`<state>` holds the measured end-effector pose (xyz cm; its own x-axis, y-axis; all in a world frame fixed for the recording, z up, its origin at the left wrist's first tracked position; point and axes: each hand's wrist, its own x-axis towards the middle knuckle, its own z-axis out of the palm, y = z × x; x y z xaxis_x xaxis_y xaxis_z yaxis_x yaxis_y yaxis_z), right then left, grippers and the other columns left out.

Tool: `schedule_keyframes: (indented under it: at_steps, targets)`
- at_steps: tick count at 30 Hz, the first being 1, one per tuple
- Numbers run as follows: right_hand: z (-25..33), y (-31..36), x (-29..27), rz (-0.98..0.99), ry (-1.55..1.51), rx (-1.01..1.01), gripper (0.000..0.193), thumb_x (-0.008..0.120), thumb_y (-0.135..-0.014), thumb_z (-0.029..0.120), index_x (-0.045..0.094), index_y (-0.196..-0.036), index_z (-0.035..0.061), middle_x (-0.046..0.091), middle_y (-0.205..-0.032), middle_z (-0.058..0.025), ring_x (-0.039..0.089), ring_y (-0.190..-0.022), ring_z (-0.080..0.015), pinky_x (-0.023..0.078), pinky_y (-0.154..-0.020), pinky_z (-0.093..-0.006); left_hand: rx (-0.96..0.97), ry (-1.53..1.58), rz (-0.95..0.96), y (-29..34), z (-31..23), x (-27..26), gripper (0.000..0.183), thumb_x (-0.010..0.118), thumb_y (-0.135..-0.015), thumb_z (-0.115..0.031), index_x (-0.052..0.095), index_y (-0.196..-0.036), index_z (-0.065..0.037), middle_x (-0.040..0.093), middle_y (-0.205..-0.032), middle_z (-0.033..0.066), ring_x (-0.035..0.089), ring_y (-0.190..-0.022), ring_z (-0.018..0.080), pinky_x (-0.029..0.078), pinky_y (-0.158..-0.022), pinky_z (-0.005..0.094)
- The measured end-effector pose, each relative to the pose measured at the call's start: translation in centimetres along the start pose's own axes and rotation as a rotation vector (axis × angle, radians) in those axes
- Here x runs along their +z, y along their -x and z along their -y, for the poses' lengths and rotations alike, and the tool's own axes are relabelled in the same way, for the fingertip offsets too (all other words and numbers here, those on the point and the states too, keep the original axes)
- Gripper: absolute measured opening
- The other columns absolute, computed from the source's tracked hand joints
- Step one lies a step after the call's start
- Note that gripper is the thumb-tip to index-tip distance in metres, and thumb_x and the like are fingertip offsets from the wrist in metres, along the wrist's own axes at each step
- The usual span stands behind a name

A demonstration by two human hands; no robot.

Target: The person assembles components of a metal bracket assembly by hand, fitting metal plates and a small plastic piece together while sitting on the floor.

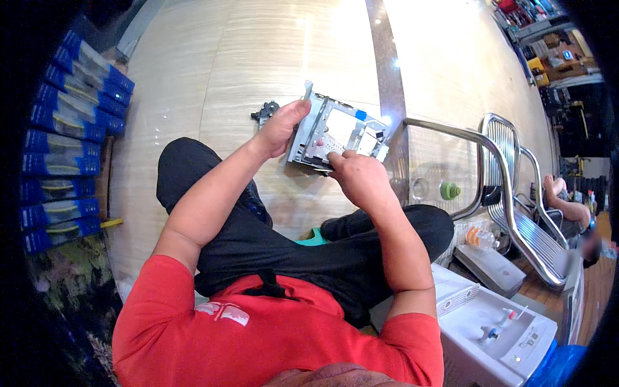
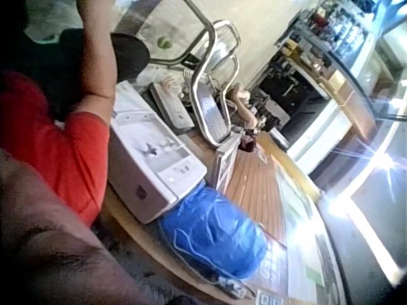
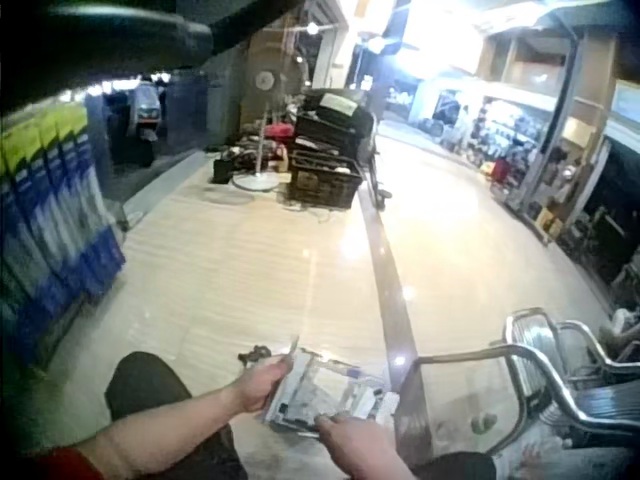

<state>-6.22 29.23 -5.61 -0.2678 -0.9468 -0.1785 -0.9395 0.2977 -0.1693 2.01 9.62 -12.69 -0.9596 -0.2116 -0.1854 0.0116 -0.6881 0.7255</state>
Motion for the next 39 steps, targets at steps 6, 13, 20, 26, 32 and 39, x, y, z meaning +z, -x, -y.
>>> schedule_keyframes:
  at_steps: [6,13,20,26,32,39]
  targets:
    - [-0.6,0.1,0.9,0.024,0.039,0.013,0.014,0.051,-0.087,0.014,0.060,-0.095,0.0058,0.065,-0.084,-0.0142,0.067,-0.074,-0.0325,0.053,-0.061,-0.0447,-0.014,-0.027,0.054,-1.0,1.0,0.5,0.055,0.054,-0.093,-0.050,0.048,-0.118,-0.001,0.062,-0.094,0.0142,0.067,-0.073,0.0203,0.058,-0.066,0.0320]
    - [-0.7,0.0,1.7,0.036,0.068,0.040,0.028,0.062,-0.087,0.029,0.060,-0.106,0.0088,0.063,-0.082,-0.0115,0.066,-0.075,-0.0313,0.052,-0.062,-0.0435,0.011,-0.057,0.078,-0.9,1.3,1.0,0.048,0.065,-0.091,-0.031,0.045,-0.121,0.001,0.061,-0.096,0.0121,0.066,-0.074,0.0184,0.058,-0.067,0.0310]
    - [-1.1,-0.1,2.5,0.031,0.023,0.027,0.029,0.064,-0.085,0.029,0.060,-0.106,0.0097,0.063,-0.081,-0.0115,0.066,-0.075,-0.0321,0.052,-0.063,-0.0446,-0.007,-0.183,0.029,-0.6,1.3,1.4,0.045,0.068,-0.084,-0.004,0.044,-0.122,0.002,0.061,-0.097,0.0114,0.068,-0.076,0.0193,0.058,-0.069,0.0305]
    - [-1.0,0.2,2.1,-0.069,-0.119,0.027,0.034,0.068,-0.082,0.025,0.059,-0.112,0.0107,0.062,-0.086,-0.0118,0.065,-0.080,-0.0316,0.051,-0.066,-0.0434,-0.016,-0.170,-0.040,-0.6,1.5,0.9,0.041,0.064,-0.085,-0.003,0.045,-0.121,0.002,0.062,-0.098,0.0130,0.068,-0.077,0.0209,0.058,-0.068,0.0317]
    - [-1.9,1.0,0.7,-0.328,-0.245,0.118,0.032,0.069,-0.082,0.018,0.061,-0.112,0.0123,0.063,-0.098,-0.0099,0.063,-0.084,-0.0351,0.052,-0.070,-0.0433,-0.002,-0.067,-0.082,-0.7,1.1,0.5,0.036,0.059,-0.087,-0.002,0.045,-0.120,0.002,0.063,-0.100,0.0164,0.069,-0.076,0.0238,0.060,-0.068,0.0328]
    - [-6.6,0.7,1.4,-0.536,-0.479,0.500,0.027,0.063,-0.088,0.023,0.068,-0.096,-0.0026,0.068,-0.081,-0.0206,0.067,-0.078,-0.0349,0.052,-0.072,-0.0399,-0.006,-0.014,-0.061,-0.7,0.5,0.0,0.036,0.054,-0.089,-0.004,0.044,-0.123,0.003,0.062,-0.105,0.0191,0.069,-0.084,0.0254,0.061,-0.073,0.0352]
